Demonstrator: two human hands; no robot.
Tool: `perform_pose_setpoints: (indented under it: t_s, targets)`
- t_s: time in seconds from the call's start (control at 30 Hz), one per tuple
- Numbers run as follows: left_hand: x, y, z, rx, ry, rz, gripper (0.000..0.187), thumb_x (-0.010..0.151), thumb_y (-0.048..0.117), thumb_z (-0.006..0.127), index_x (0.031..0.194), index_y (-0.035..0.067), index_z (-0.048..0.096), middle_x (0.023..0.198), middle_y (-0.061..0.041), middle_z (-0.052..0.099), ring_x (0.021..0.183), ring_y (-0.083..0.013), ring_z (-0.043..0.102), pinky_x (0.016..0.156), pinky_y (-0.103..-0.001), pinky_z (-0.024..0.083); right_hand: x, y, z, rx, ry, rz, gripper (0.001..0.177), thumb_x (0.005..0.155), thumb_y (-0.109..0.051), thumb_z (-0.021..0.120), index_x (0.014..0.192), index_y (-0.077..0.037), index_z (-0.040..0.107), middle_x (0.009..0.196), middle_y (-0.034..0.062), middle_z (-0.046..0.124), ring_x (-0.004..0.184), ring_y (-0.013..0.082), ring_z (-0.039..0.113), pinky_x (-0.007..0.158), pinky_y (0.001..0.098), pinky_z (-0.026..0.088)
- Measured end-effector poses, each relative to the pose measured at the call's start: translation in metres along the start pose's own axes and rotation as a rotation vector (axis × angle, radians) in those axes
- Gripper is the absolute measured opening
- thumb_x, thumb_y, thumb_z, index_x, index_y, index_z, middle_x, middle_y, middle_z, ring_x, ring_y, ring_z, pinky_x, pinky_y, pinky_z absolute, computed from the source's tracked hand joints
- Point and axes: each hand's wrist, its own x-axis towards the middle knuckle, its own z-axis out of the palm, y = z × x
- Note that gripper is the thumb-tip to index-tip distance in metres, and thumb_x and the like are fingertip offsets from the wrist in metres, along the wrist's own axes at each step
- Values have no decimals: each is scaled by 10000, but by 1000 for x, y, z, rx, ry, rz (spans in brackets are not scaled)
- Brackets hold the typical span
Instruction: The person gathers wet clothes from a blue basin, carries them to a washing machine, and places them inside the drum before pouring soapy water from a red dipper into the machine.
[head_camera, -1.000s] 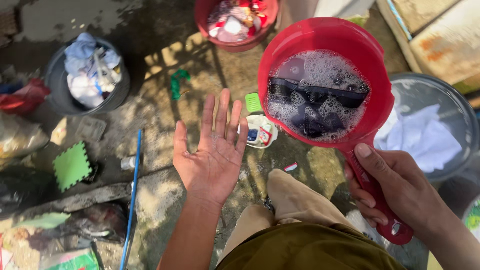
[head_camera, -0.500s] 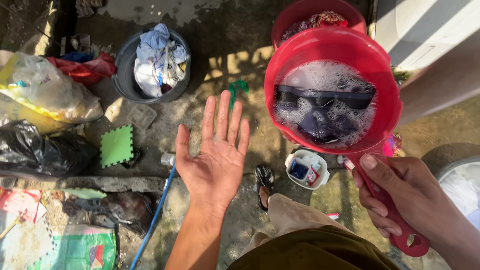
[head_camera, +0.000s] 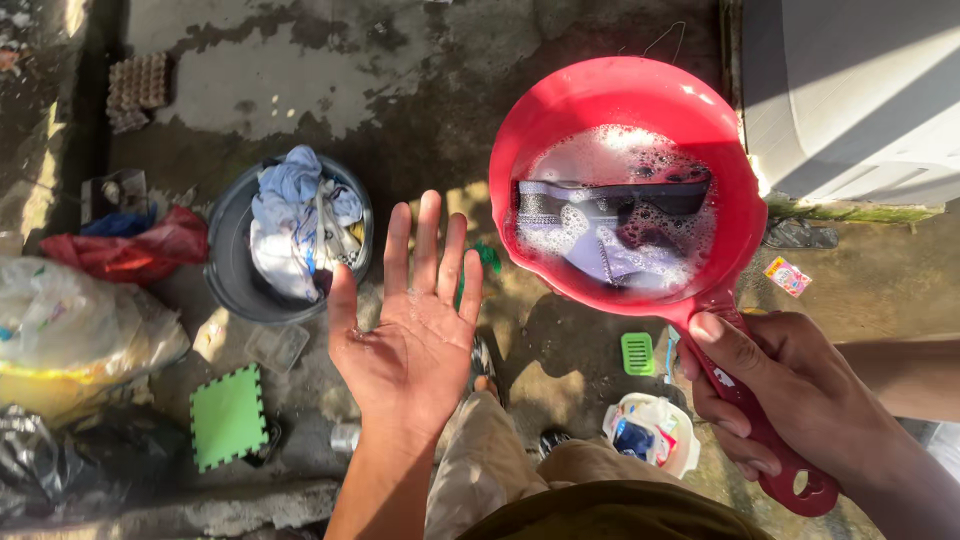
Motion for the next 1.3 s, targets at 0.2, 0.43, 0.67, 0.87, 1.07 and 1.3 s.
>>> perform_pose_setpoints:
  t_s: [0.2,0.43,0.67,0.87,1.07,1.3]
  targets:
    - [157,49,-10,18,-96,-140,705,1023,499,459,1609,127,340,1712,-61,305,1561,-260,305,1261,-438,297,122,-53,13,93,73,-35,467,1098,-420,536,978,31,529,537,104,506,299,171,449,281,348,417]
    - [343,104,3,103,-95,-291,703,1035,529,444,1626,156,366,1731,-43,312,1592,-240,287,1278,-417,286,254,-157,30,135,245,-56,494,1036,-406,529,857,49,598,503,93,491,284,156,413,271,327,362]
    - [521,94,11,29,-120,-411,691,1046,513,472,1617,132,394,1733,-40,327,1578,-256,321,1279,-446,295,359,-254,-2,163,295,-85,489,956,-409,532,762,37,583,463,75,472,280,162,438,276,328,370]
    - [646,49,34,-1,-76,-396,695,1018,500,511,1600,133,414,1711,-41,367,1557,-244,359,1257,-427,334,429,-312,-77,219,306,-75,514,1045,-421,522,806,26,605,485,77,480,297,154,453,281,311,369]
    - [762,17,51,-8,-148,-487,692,1019,497,514,1604,143,406,1694,-37,385,1542,-245,372,1256,-420,342,478,-363,-135,249,361,-210,523,1090,-422,501,800,13,513,526,77,508,309,162,493,296,339,464]
    - [917,-29,68,22,-115,-686,695,1012,507,525,1588,132,421,1688,-56,391,1542,-261,378,1235,-439,386,542,-411,-176,312,617,-147,535,1089,-434,493,796,12,507,479,94,504,293,174,480,274,340,414]
